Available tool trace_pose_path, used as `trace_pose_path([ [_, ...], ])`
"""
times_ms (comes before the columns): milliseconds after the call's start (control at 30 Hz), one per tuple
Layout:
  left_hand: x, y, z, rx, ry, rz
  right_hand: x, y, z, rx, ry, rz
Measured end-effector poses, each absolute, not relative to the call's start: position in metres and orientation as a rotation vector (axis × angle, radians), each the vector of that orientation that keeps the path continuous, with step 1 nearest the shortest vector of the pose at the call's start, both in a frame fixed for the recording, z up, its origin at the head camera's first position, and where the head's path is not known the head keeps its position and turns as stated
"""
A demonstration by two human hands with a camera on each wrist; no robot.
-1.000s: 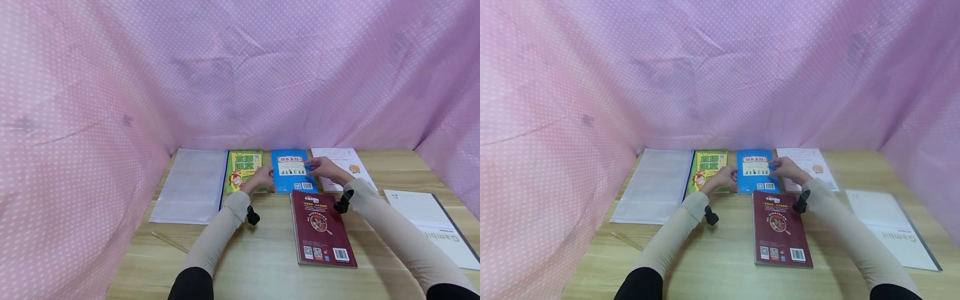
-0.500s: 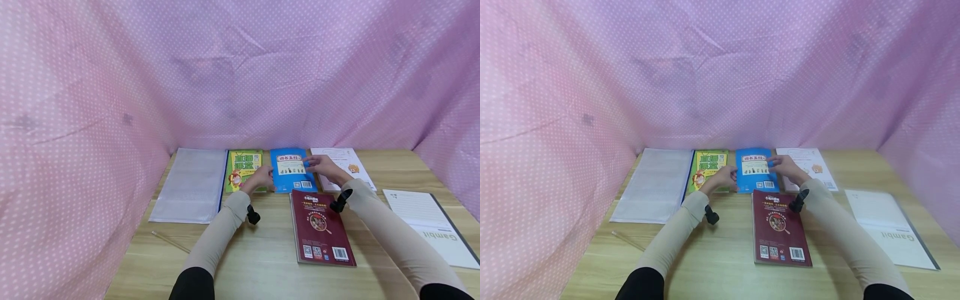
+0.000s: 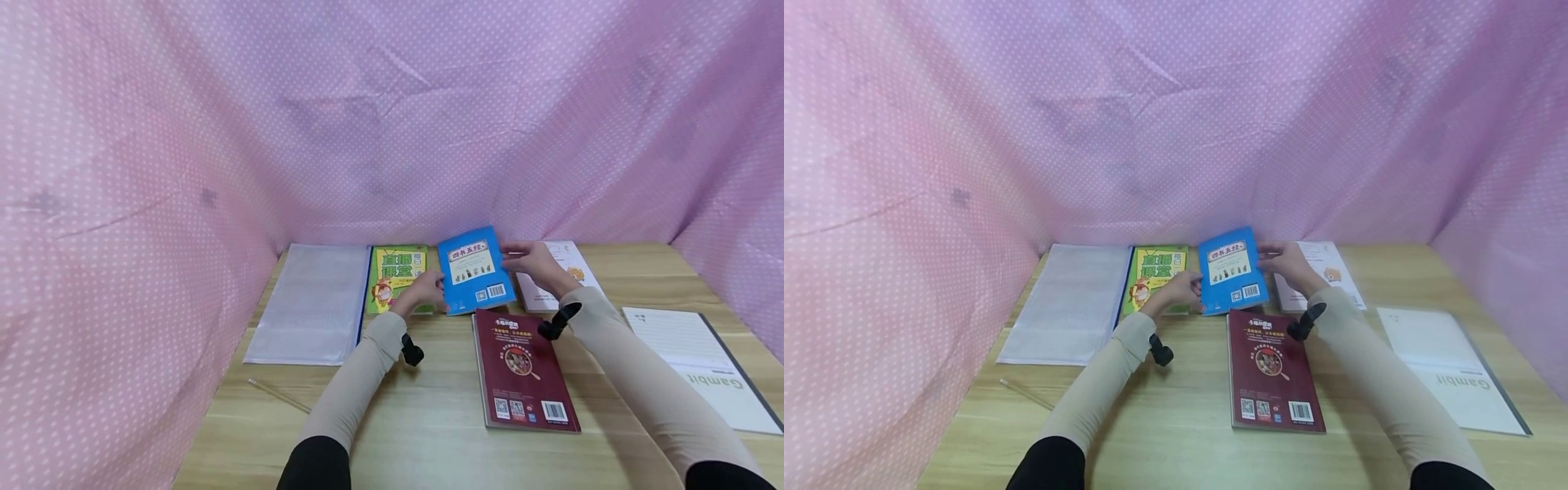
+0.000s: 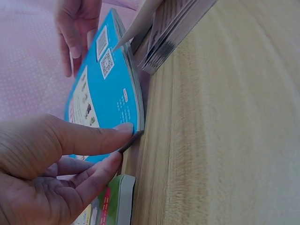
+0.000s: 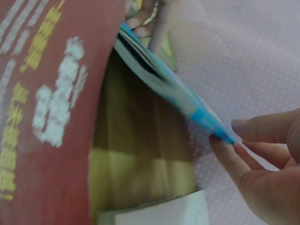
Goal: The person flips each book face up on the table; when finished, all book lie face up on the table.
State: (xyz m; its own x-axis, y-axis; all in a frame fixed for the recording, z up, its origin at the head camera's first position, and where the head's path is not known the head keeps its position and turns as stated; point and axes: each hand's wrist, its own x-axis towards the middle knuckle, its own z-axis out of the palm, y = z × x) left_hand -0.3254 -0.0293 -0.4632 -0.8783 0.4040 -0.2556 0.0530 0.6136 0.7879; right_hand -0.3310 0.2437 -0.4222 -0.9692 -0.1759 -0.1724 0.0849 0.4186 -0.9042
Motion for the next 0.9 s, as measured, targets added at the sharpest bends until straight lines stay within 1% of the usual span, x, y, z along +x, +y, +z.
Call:
trace_pose_path([
  [233,-0.326,-0.03,-0.462,0.306,2.379,1.214,-0.333,0.24,-0.415,-0.094,2.397,-1.619],
  [500,-0.327,-0.027,-0.46,0.251,2.366,1.193,-0.334,0.236,-0.416,-0.123,2.34,-1.675],
  [900,-0.326,-0.028,-0.459,0.286,2.369,1.208,-0.332,0.227,-0.406,-0.12,2.265,-1.738],
])
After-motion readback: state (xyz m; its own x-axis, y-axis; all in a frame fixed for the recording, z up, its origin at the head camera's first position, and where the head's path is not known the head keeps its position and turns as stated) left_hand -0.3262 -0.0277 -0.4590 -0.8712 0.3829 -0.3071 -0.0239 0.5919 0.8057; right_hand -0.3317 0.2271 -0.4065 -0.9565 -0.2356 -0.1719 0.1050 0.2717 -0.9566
